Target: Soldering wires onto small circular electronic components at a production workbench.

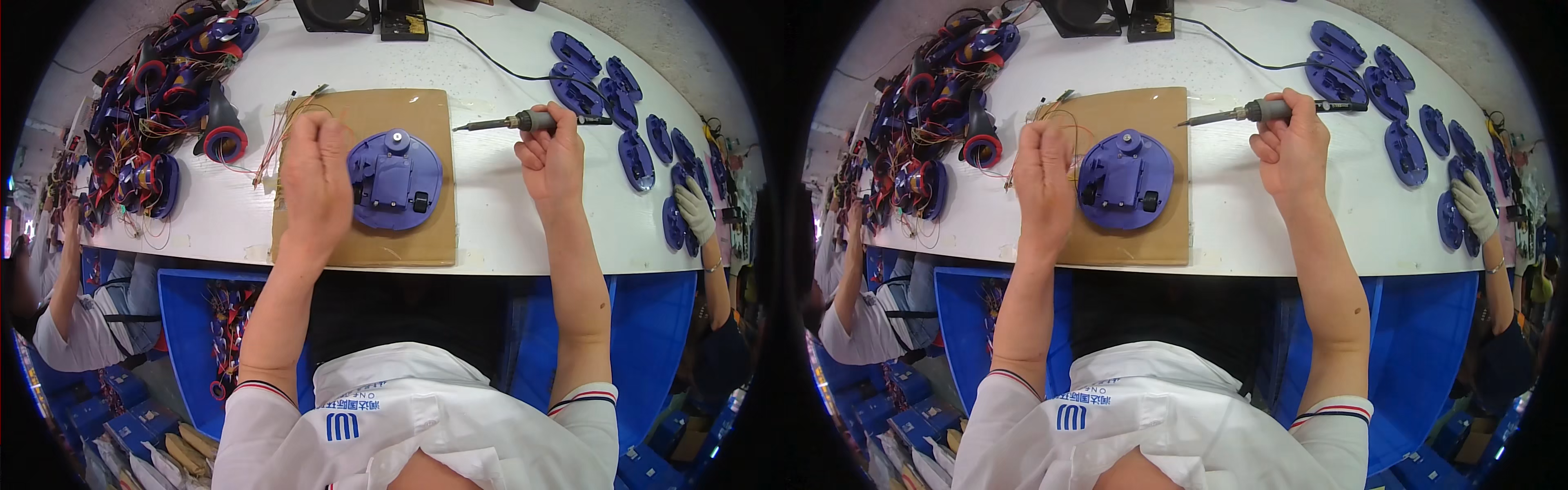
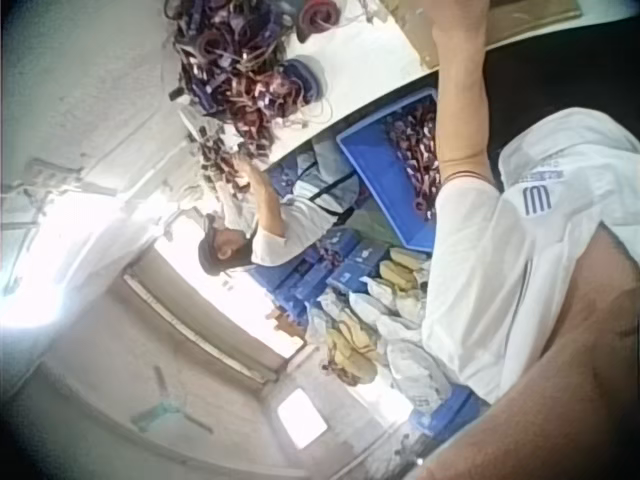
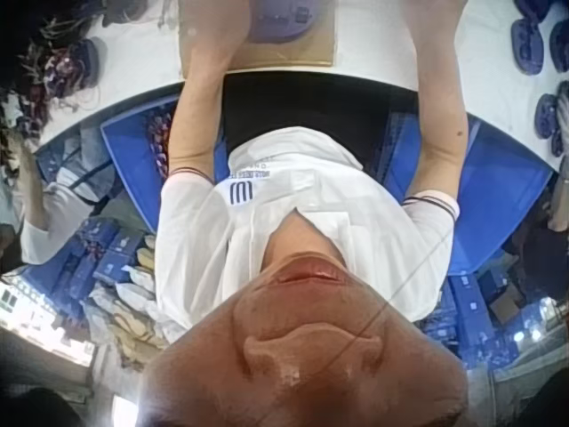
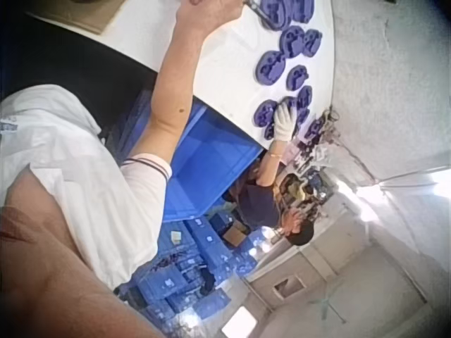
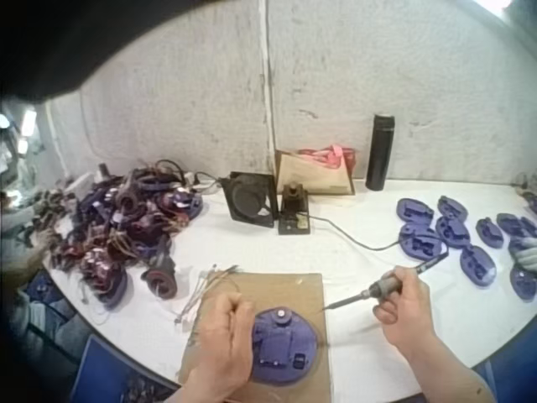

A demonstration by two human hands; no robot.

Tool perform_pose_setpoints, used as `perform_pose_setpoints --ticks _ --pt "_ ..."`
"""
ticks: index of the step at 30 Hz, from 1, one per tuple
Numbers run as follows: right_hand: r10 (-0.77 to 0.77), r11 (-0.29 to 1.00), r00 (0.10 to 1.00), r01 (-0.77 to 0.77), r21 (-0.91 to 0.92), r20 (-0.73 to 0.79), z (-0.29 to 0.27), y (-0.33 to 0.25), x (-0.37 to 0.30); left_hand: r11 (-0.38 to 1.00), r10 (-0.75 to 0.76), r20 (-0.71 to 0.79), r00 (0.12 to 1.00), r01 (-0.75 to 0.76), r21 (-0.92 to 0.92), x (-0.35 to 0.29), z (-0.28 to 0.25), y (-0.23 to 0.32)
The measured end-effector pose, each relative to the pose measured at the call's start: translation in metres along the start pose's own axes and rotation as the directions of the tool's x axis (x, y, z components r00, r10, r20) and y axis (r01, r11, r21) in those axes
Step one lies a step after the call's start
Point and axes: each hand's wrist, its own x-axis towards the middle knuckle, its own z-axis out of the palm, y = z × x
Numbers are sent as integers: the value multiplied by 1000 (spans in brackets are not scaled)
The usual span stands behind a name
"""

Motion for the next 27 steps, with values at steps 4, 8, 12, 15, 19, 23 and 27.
perform_pose_setpoints --ticks 4,8,12,15,19,23,27 --pt "16 1000 999 -16 9 -44 4 -2 0 990 -115 -8 993 114 -82 -5 -20 -5" --pt "36 999 997 -34 24 -73 5 -1 2 974 37 123 992 -63 216 -8 -21 -4" --pt "57 998 994 -53 44 -95 4 -1 6 784 145 355 923 -327 528 -8 -21 -2" --pt "91 994 989 -83 66 -118 3 0 9 652 41 491 870 -396 647 -7 -21 -1" --pt "108 990 988 -97 102 -108 -3 2 15 646 74 495 866 -420 637 -7 -18 2" --pt "119 986 988 -107 125 -99 -13 5 24 674 156 485 860 -452 585 -3 -15 11" --pt "67 996 986 -58 62 -152 -23 11 34 745 373 397 839 -526 411 12 -8 47"
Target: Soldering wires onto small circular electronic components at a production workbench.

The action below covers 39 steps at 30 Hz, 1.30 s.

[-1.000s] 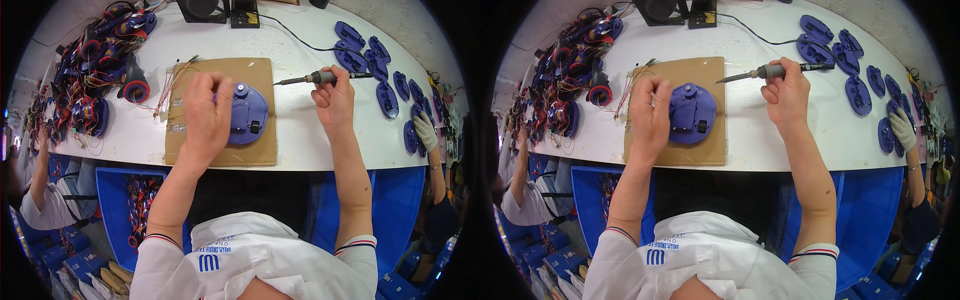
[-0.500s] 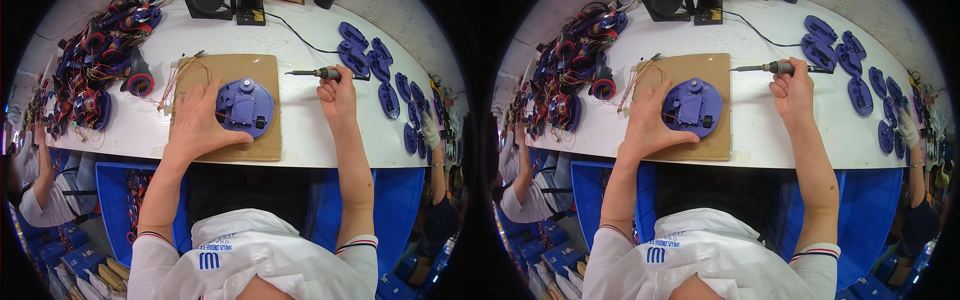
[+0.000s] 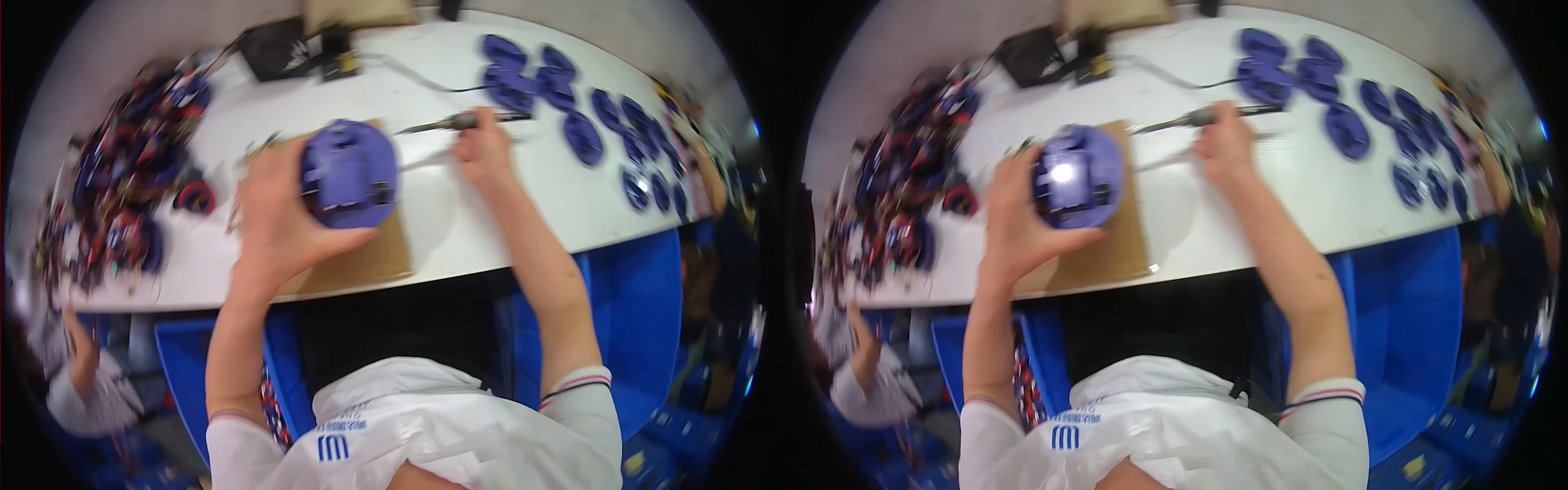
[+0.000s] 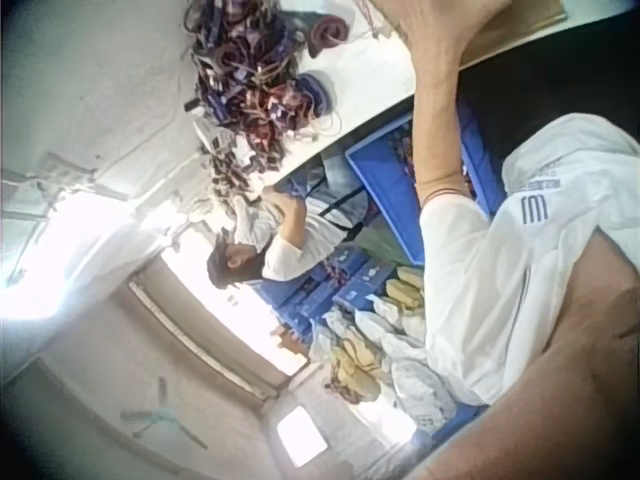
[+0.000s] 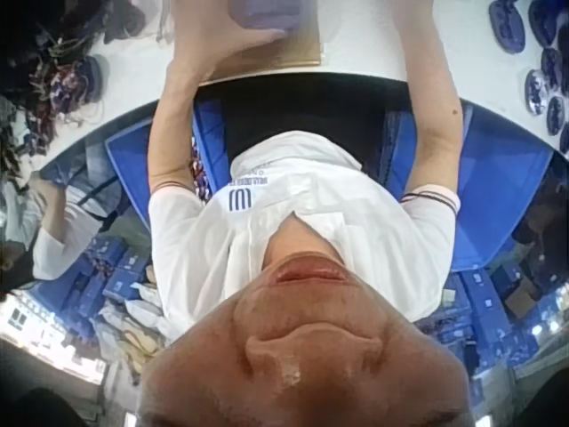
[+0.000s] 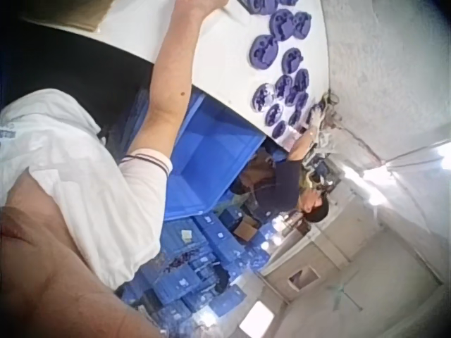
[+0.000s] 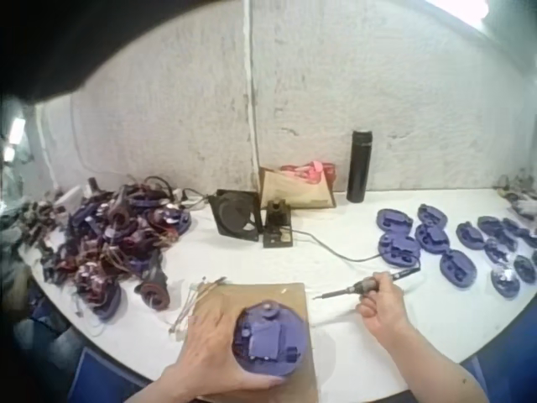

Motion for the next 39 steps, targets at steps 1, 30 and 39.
perform_pose_setpoints --ticks 1,30,39 --pt "-16 1000 1000 15 -17 -8 1 6 0 1000 0 15 1000 0 -1 6 -5 4" --pt "-360 933 889 350 85 283 -5 21 47 876 482 241 842 -470 -110 242 205 390" --pt "-469 232 883 159 -960 33 5 23 36 817 576 269 772 -553 -164 227 288 457"
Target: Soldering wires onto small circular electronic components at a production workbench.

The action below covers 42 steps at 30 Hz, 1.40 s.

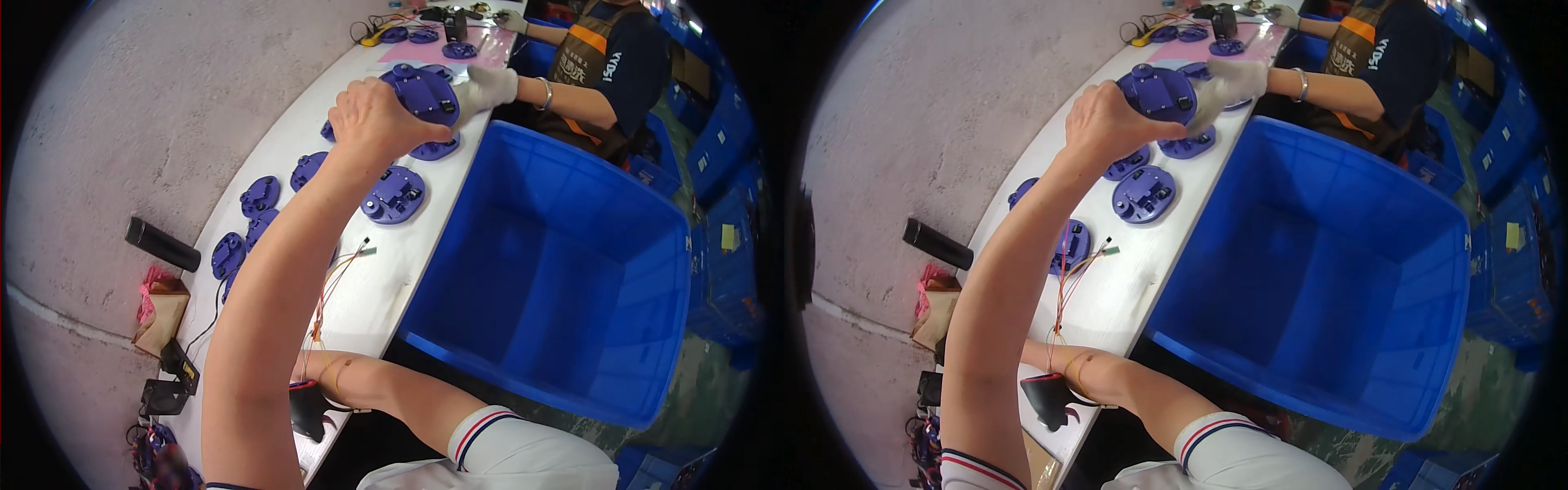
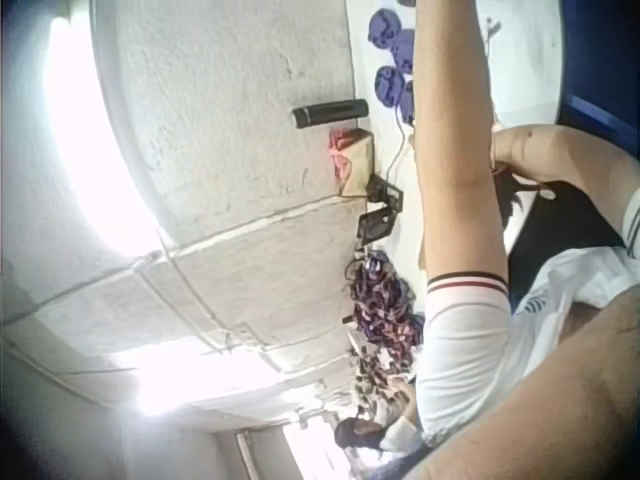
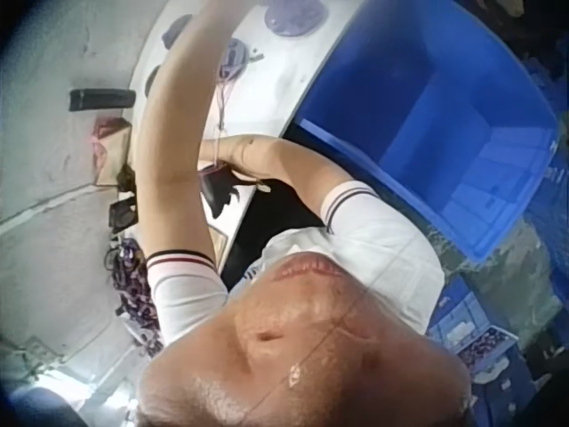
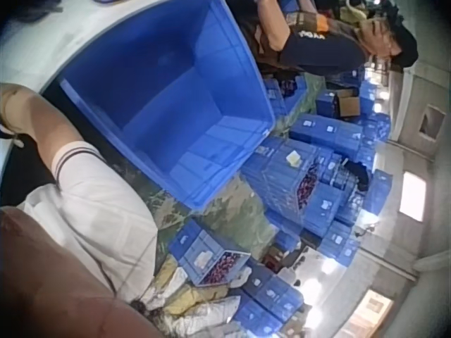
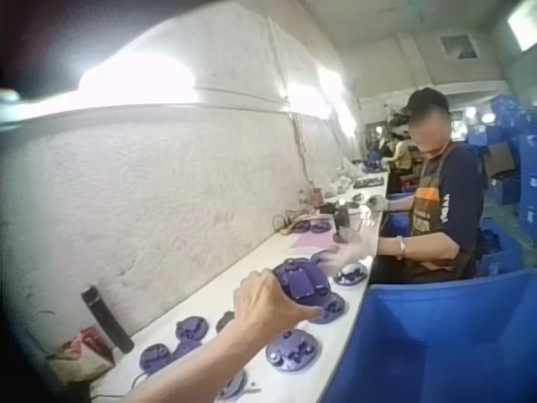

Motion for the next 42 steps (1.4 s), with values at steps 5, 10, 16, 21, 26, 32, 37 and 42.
perform_pose_setpoints --ticks 5,10,16,21,26,32,37,42 --pt "16 755 998 -52 -653 -62 -7 -13 -40 994 110 -61 992 -111 -6 9 26 13" --pt "51 984 998 -45 172 -31 0 15 -11 978 130 69 989 -117 -171 28 27 -7" --pt "158 280 954 -292 915 256 20 38 89 748 32 228 973 128 -651 -8 -33 -37" --pt "72 329 949 -313 891 307 -6 -4 46 874 -228 174 958 280 -396 -84 -61 -186" --pt "130 173 833 -554 815 538 -73 -16 32 940 -269 119 956 288 -183 -93 -63 -236" --pt "-59 481 857 -426 767 512 -43 -1 40 716 -681 363 635 478 508 -161 -72 -291" --pt "-222 705 816 -244 666 534 -2 1 40 724 -684 405 607 494 481 -148 -78 -275" --pt "-359 830 761 -5 558 540 35 7 18 683 -727 521 446 397 613 -150 -40 -270"
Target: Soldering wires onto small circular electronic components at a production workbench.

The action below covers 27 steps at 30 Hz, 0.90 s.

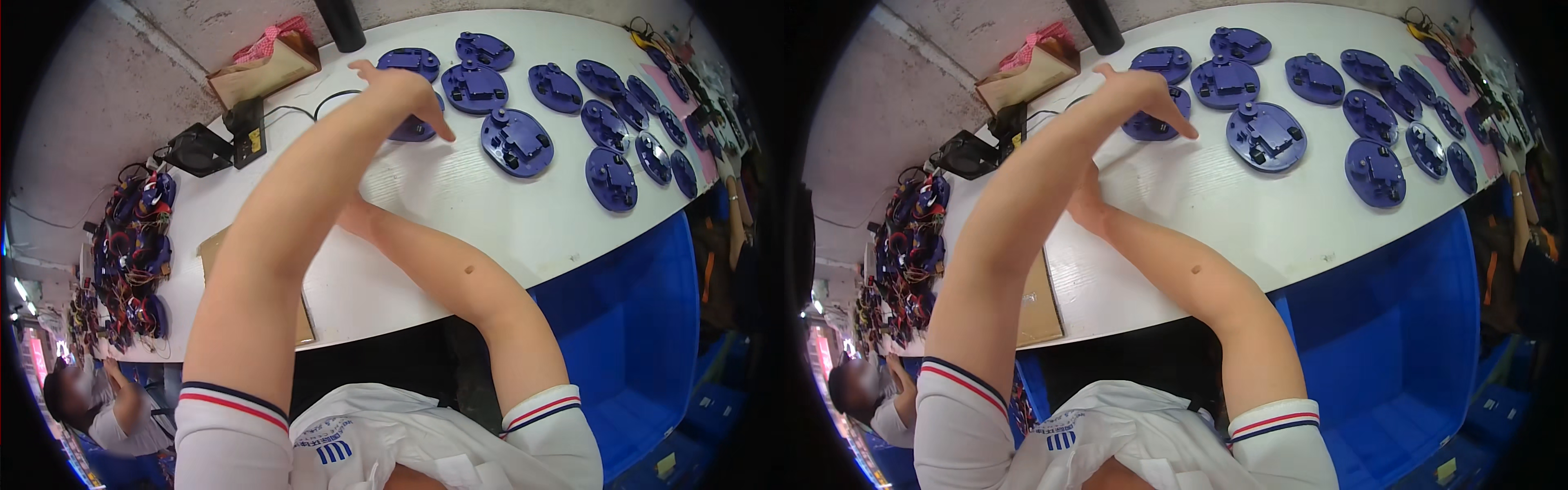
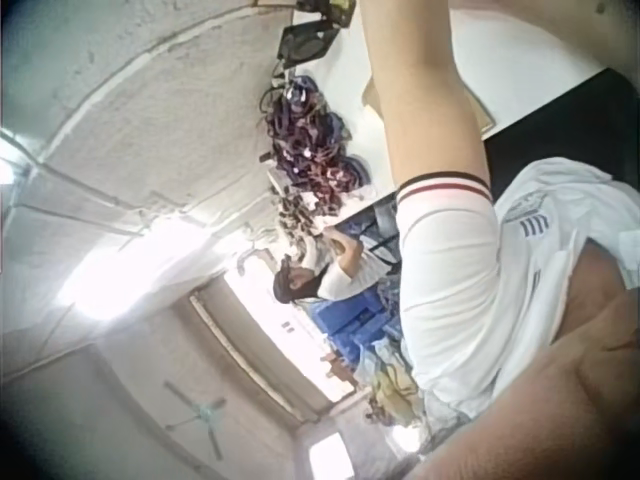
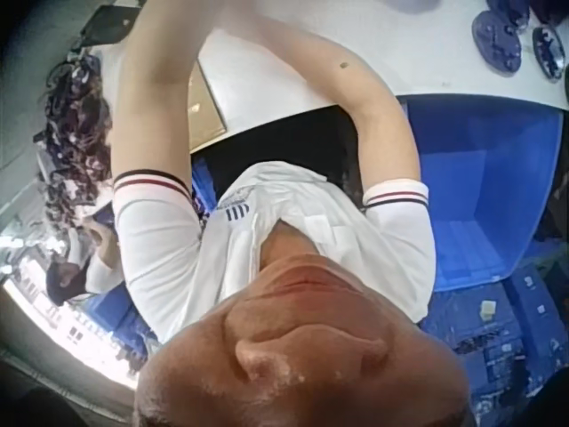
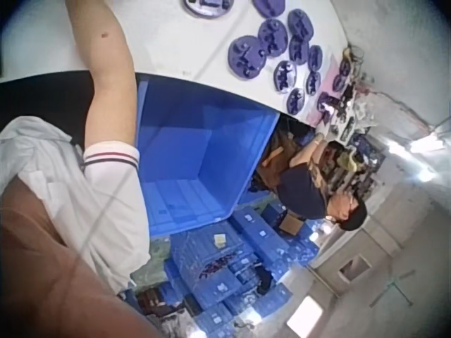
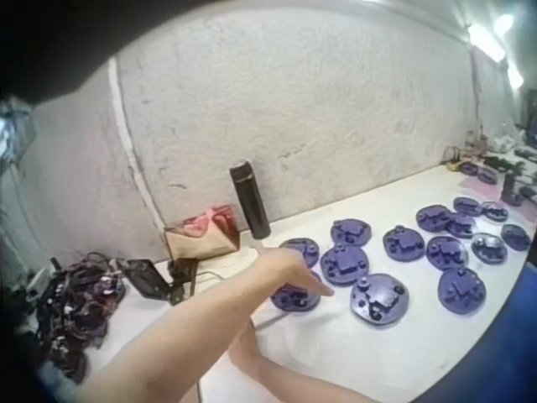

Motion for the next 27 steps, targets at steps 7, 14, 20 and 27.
perform_pose_setpoints --ticks 7,14,20,27 --pt "228 687 939 -343 641 258 -14 -27 -28 876 179 -345 921 -309 -371 -8 25 -14" --pt "13 999 997 -10 -50 72 -31 -48 -36 602 170 -920 353 -777 -186 -179 48 -76" --pt "352 592 921 -80 802 -169 -23 -67 -18 768 213 -547 810 -484 -418 -280 190 -216" --pt "315 451 938 -13 893 -145 -3 -78 -32 725 -383 -536 752 -115 -679 -303 270 -190"
